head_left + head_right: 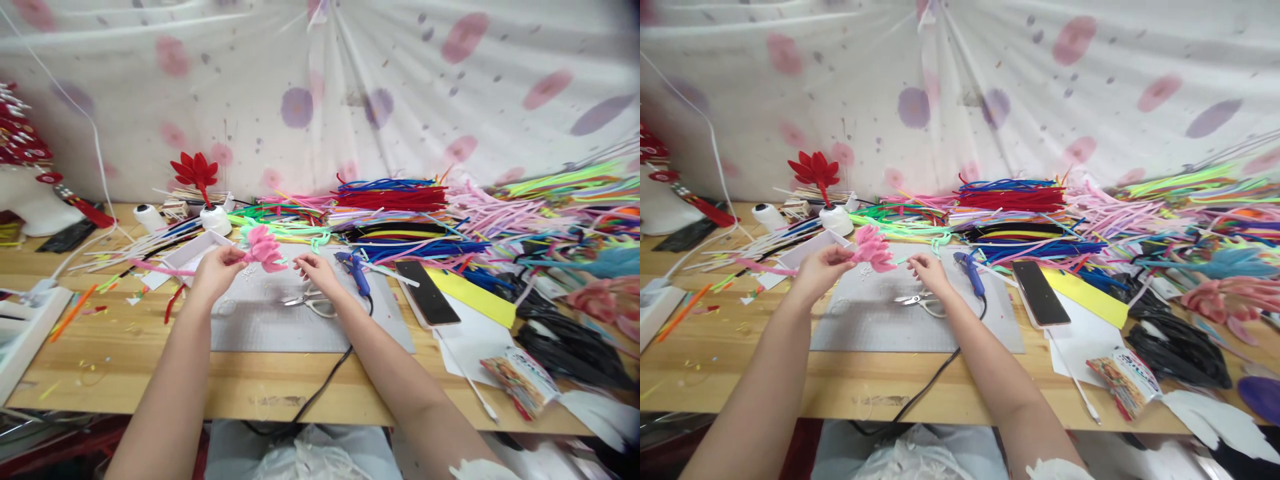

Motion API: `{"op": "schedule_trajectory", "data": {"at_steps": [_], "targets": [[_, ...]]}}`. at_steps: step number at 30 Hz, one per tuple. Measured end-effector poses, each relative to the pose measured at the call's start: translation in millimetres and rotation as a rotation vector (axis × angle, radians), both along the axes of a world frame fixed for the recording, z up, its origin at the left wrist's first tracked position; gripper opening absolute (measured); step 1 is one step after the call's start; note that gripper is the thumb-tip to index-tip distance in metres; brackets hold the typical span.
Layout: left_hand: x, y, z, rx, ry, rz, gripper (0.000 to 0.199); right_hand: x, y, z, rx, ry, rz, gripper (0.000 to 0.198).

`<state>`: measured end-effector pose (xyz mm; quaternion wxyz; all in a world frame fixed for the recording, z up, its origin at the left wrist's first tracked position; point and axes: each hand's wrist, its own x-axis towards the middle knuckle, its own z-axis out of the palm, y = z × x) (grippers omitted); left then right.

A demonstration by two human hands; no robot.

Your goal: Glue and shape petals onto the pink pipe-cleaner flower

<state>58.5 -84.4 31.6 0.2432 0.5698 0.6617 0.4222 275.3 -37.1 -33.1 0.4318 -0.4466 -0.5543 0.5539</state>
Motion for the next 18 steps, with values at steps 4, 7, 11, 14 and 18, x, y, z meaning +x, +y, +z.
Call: {"op": "schedule_trajectory", "data": {"at_steps": [4, 7, 11, 14, 18], "targets": [[0, -6, 3.5, 0.120, -0.121, -0.037, 0.017, 0, 1, 0, -0.009, 0.003, -0.017, 0.011], [-3, -9, 4.4, 0.185, -0.108, -0.069, 0.014, 2, 1, -2, -0.020, -0.024, -0.031, 0.012], [-7, -11, 1.6, 0.236, -0.207, -0.132, 0.020, 3, -2, -5, -0.026, -0.061, -0.015, 0.012], [-9, -13, 1.0, 0.240, -0.386, -0.157, 0.032, 4, -4, -5, -0.005, -0.138, 0.014, 0.006], [-13, -15, 3.3, 0.222, -0.506, -0.147, 0.038, 10, -6, -6, 0.097, -0.433, 0.022, 0.020]]}}
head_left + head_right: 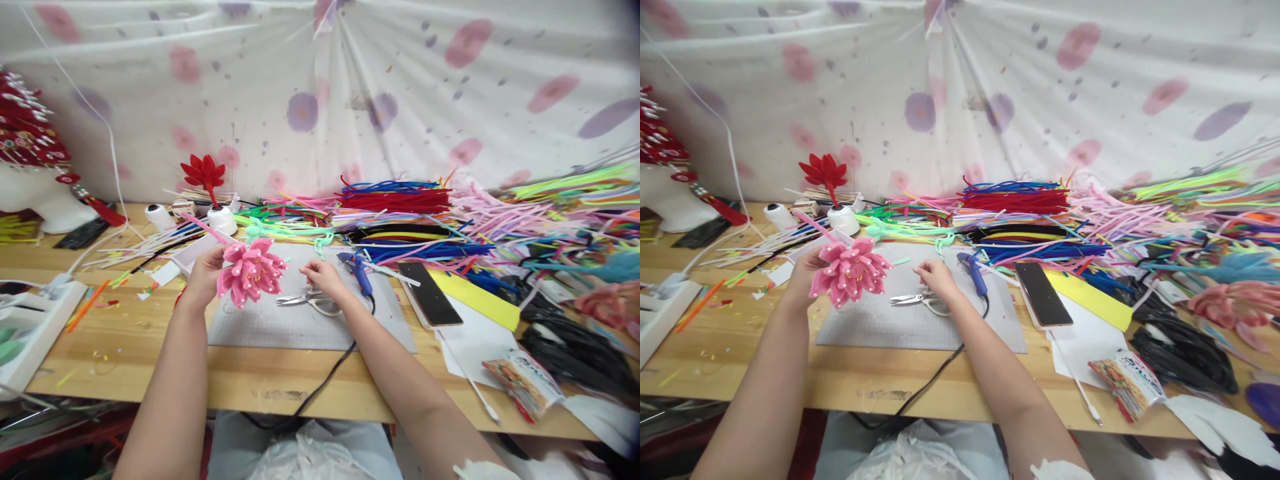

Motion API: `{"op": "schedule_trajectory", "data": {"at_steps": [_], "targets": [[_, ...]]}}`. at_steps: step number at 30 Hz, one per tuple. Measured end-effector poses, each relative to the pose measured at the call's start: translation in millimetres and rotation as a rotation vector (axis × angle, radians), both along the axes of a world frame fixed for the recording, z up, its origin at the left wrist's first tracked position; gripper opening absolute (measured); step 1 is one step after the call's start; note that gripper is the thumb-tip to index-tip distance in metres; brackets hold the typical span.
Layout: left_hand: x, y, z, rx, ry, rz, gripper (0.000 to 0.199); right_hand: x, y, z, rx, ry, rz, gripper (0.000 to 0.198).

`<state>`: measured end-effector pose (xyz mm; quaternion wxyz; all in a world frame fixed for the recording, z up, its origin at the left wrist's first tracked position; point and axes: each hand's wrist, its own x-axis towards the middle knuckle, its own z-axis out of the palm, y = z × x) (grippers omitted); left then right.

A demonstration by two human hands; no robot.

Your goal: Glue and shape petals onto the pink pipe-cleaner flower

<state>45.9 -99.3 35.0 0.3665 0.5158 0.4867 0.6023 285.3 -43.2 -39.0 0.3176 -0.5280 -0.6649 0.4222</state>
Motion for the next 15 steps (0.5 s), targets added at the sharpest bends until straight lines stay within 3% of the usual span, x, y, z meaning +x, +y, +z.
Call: {"op": "schedule_trajectory", "data": {"at_steps": [3, 8, 11, 15], "targets": [[-4, -2, 1.7, -0.018, -0.061, 0.030, 0.034, 5, -1, -3, 0.040, -0.171, 0.006, 0.026], [-12, -5, 2.8, 0.032, -0.028, 0.149, 0.034, 9, 1, -10, 0.102, -0.215, 0.054, 0.020], [-16, -6, 2.4, 0.002, 0.013, 0.213, 0.034, 7, 3, -8, 0.129, -0.077, 0.048, 0.010], [-16, -7, 3.6, -0.029, 0.037, 0.254, 0.032, -5, -5, 11, 0.058, 0.291, 0.109, 0.017]]}}
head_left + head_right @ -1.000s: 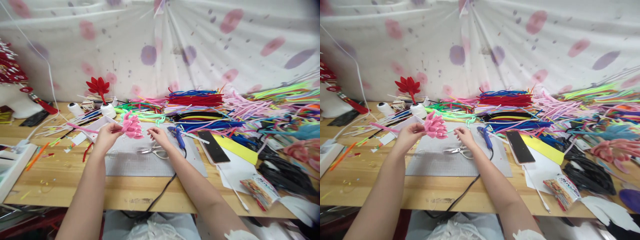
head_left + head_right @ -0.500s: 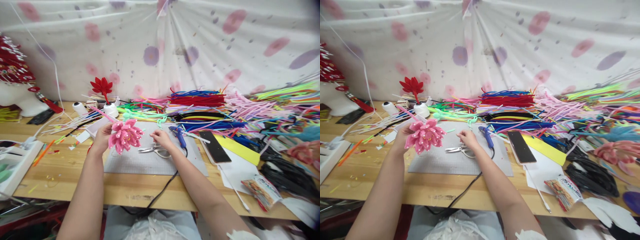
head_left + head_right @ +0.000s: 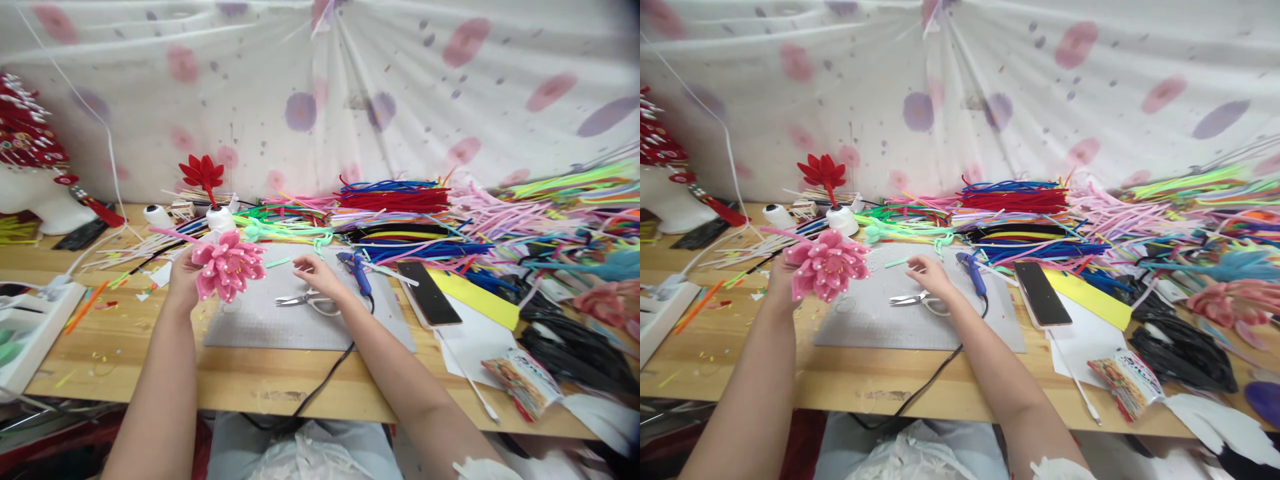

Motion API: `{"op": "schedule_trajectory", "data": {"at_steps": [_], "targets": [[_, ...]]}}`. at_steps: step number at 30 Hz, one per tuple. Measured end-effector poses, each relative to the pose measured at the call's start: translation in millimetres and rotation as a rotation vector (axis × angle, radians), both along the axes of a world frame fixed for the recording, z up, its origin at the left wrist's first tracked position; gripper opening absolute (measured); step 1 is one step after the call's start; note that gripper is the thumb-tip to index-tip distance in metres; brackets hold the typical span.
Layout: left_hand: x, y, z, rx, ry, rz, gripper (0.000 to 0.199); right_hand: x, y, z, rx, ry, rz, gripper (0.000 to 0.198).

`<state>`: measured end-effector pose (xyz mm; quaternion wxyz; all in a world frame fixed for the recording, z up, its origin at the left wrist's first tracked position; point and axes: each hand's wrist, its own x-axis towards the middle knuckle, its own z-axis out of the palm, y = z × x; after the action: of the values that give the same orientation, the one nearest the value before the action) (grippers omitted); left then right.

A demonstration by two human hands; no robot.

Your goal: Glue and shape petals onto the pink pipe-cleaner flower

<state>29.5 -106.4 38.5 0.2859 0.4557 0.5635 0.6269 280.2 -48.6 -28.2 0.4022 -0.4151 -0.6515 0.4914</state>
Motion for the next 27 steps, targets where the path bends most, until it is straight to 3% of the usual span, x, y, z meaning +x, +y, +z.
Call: {"op": "schedule_trajectory", "data": {"at_steps": [3, 7, 12, 15, 20, 27], "targets": [[4, 2, 2.7, 0.046, 0.069, 0.009, 0.033, -16, -12, 22, -0.187, 0.328, 0.166, 0.023], [8, 8, 4.9, 0.055, 0.211, -0.013, 0.032, -37, -17, 39, -0.423, 0.471, 0.255, 0.023], [11, 26, 2.9, 0.124, 0.516, -0.053, 0.012, -49, -2, 34, -0.708, 0.654, 0.239, 0.009], [16, 37, 3.3, 0.150, 0.688, -0.085, 0.003, -50, 7, 25, -0.844, 0.787, 0.261, 0.016], [24, 48, 6.3, 0.119, 0.783, -0.132, 0.004, -49, 13, 16, -0.874, 0.820, 0.246, 0.026], [26, 47, -0.7, 0.074, 0.708, -0.163, 0.006, -60, 19, 14, -0.791, 0.668, 0.149, 0.011]]}}
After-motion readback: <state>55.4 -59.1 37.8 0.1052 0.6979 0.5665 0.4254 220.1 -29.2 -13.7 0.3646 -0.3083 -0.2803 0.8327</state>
